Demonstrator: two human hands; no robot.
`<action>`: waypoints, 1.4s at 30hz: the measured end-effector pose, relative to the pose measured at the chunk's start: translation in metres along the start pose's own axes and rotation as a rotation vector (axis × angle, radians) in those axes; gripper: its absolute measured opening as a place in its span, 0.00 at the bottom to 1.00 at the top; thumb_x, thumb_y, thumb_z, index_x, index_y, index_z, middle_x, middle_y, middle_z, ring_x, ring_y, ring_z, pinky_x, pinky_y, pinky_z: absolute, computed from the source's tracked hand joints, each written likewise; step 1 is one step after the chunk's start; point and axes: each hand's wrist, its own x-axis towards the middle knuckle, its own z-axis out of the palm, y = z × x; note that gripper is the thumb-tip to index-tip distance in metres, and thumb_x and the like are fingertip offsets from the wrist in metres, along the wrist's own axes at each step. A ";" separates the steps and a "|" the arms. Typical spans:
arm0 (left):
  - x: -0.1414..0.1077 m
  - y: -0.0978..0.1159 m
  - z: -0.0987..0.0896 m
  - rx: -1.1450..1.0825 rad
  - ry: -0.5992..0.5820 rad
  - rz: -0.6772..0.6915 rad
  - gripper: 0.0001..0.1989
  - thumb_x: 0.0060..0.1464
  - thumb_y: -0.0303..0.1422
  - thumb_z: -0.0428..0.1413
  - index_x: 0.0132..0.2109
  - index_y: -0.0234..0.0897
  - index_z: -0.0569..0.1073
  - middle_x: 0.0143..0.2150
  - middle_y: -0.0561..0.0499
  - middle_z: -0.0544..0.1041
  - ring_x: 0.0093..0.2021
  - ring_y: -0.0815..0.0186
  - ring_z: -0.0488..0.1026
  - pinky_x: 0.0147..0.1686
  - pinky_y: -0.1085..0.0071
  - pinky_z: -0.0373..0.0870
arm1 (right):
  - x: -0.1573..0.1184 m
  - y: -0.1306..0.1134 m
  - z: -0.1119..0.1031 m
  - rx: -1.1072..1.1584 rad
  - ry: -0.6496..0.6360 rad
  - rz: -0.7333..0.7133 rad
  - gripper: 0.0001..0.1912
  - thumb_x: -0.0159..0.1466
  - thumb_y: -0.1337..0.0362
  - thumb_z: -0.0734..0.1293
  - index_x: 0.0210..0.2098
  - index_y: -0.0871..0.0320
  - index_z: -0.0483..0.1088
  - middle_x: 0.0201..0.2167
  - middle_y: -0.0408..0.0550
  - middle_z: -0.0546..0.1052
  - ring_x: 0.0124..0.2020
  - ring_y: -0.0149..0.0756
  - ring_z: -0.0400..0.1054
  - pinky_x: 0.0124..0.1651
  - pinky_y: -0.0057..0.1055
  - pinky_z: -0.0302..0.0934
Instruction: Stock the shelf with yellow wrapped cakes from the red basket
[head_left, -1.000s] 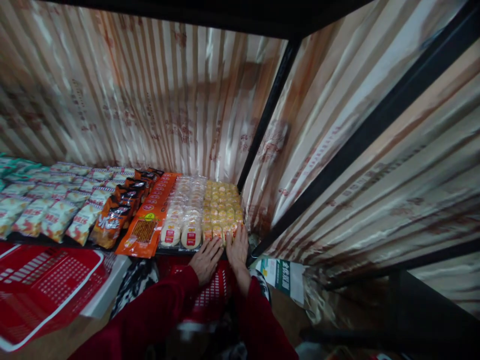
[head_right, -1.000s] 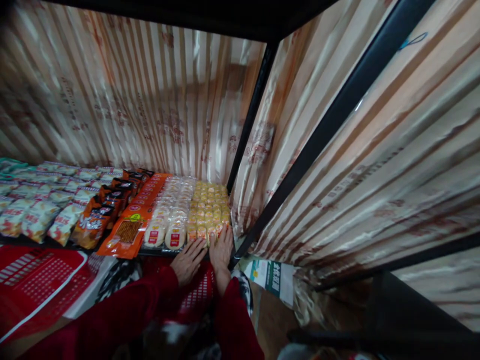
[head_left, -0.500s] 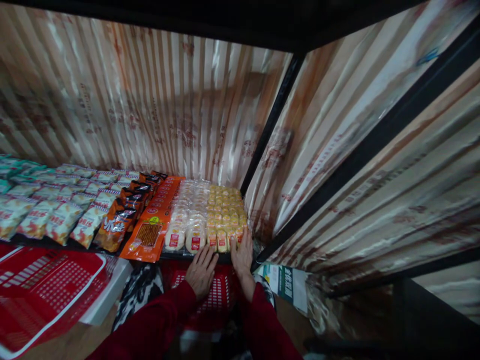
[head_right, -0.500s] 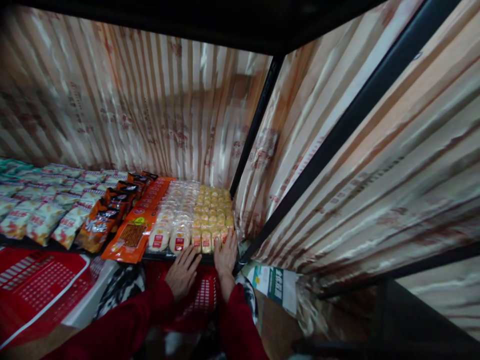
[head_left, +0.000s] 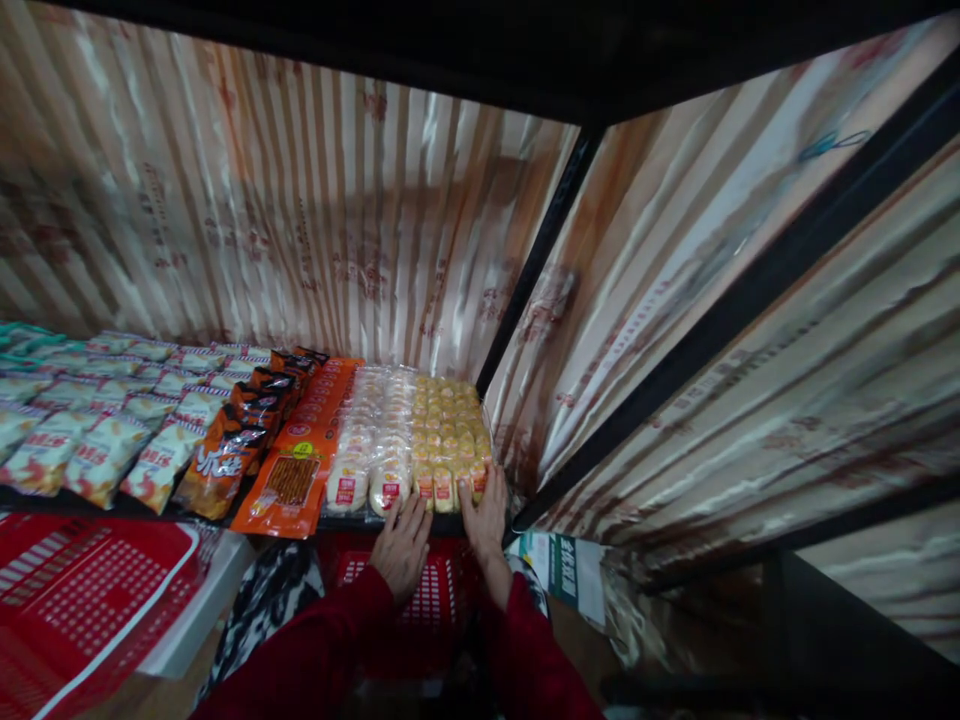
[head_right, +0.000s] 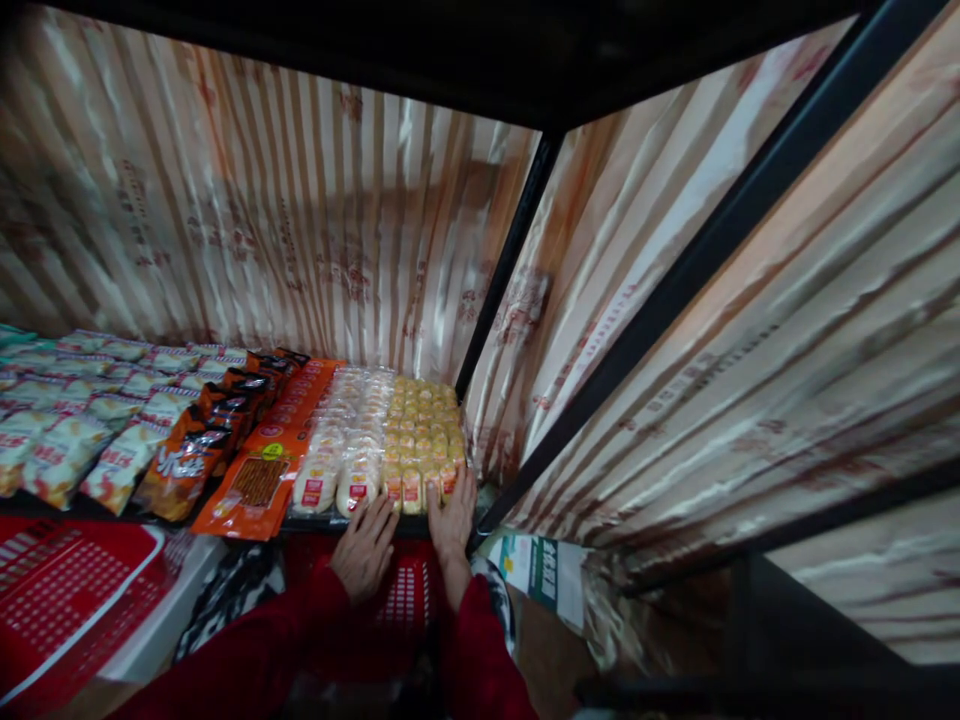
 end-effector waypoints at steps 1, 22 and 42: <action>0.001 0.000 0.001 -0.001 -0.005 -0.006 0.23 0.60 0.35 0.43 0.58 0.28 0.66 0.62 0.38 0.62 0.64 0.52 0.56 0.62 0.52 0.44 | 0.000 0.000 0.000 0.006 0.003 -0.001 0.39 0.64 0.44 0.53 0.63 0.68 0.51 0.63 0.66 0.55 0.65 0.49 0.45 0.62 0.51 0.46; -0.006 0.006 -0.007 -0.035 -0.029 -0.018 0.23 0.59 0.34 0.44 0.59 0.28 0.64 0.64 0.39 0.59 0.66 0.55 0.49 0.64 0.54 0.42 | -0.053 -0.038 -0.035 0.023 -0.143 -0.322 0.23 0.67 0.60 0.54 0.59 0.59 0.62 0.63 0.53 0.58 0.66 0.42 0.45 0.62 0.47 0.50; -0.007 -0.002 0.007 -0.043 0.075 0.039 0.20 0.59 0.31 0.44 0.54 0.27 0.70 0.60 0.39 0.65 0.64 0.54 0.55 0.62 0.53 0.49 | -0.062 -0.057 -0.027 -0.031 -0.281 -0.283 0.25 0.67 0.60 0.53 0.62 0.61 0.57 0.63 0.54 0.58 0.67 0.43 0.43 0.62 0.47 0.50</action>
